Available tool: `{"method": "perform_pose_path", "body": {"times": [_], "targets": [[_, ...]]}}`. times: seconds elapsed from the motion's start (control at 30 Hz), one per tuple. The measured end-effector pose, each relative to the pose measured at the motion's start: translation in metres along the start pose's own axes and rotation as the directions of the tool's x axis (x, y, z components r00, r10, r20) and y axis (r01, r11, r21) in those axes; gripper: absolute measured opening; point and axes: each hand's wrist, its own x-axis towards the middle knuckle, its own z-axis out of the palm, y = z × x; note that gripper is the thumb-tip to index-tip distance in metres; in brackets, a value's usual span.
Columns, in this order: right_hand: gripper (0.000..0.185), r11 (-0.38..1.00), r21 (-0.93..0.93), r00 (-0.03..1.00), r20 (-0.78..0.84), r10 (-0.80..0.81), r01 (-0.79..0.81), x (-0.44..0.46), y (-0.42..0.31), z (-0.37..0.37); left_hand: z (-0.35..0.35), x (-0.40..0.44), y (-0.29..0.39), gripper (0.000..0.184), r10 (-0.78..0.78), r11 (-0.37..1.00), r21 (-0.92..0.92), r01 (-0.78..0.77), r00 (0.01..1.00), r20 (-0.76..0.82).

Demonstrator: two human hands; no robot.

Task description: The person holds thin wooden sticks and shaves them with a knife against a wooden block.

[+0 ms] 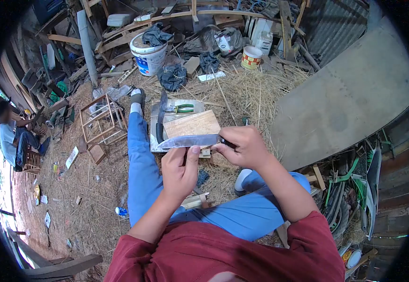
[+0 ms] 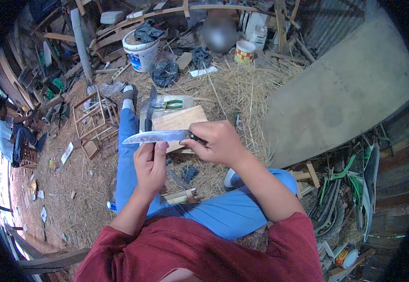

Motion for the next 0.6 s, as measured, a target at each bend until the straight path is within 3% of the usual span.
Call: {"method": "perform_pose_path", "body": {"times": [0.1, 0.23, 0.3, 0.33, 0.4, 0.43, 0.47, 0.53, 0.57, 0.6], "targets": [[0.039, 1.0, 0.025, 0.999, 0.037, 0.017, -0.018, -0.001, 0.002, 0.002, 0.008, -0.002, -0.008, 0.028, 0.025, 0.995, -0.096, -0.028, 0.999, -0.036], [0.039, 0.999, 0.018, 0.998, 0.054, 0.038, -0.039, -0.001, 0.003, 0.003, 0.004, -0.001, -0.008, 0.023, 0.058, 0.996, -0.074, -0.058, 0.998, 0.001], [0.036, 1.0, 0.01, 1.0, -0.014, 0.022, -0.022, -0.001, 0.004, 0.005, -0.001, 0.0, -0.008, 0.017, -0.101, 0.985, -0.129, 0.117, 0.987, 0.125], [0.036, 1.0, 0.008, 1.0, -0.015, 0.022, -0.022, 0.0, 0.003, 0.006, 0.0, 0.002, -0.01, 0.016, -0.077, 0.978, -0.187, 0.097, 0.991, 0.114], [0.032, 0.885, 0.24, 0.914, 0.036, 0.403, -0.4, 0.001, 0.0, 0.007, 0.003, 0.003, -0.013, 0.014, -0.211, 0.958, -0.168, 0.233, 0.967, 0.141], [0.035, 0.81, 0.314, 0.864, 0.078, 0.498, -0.495, 0.002, 0.002, 0.008, 0.005, 0.004, -0.014, 0.014, -0.211, 0.957, -0.169, 0.234, 0.967, 0.142], [0.035, 0.81, 0.312, 0.863, 0.079, 0.5, -0.497, 0.002, 0.008, 0.013, 0.007, 0.006, -0.014, 0.012, -0.242, 0.944, -0.189, 0.272, 0.956, 0.166], [0.039, 0.591, 0.608, 0.803, 0.135, 0.581, -0.53, 0.004, 0.019, 0.019, 0.013, 0.005, -0.021, 0.012, -0.269, 0.927, -0.213, 0.309, 0.943, 0.196], [0.038, 0.499, 0.603, 0.734, 0.226, 0.641, -0.622, 0.002, 0.021, 0.016, 0.015, 0.003, -0.028, 0.012, -0.28, 0.912, -0.241, 0.331, 0.934, 0.222], [0.038, 0.5, 0.599, 0.73, 0.224, 0.645, -0.625, 0.003, 0.02, 0.013, 0.016, 0.003, -0.03, 0.014, -0.29, 0.896, -0.269, 0.354, 0.924, 0.249]]}}
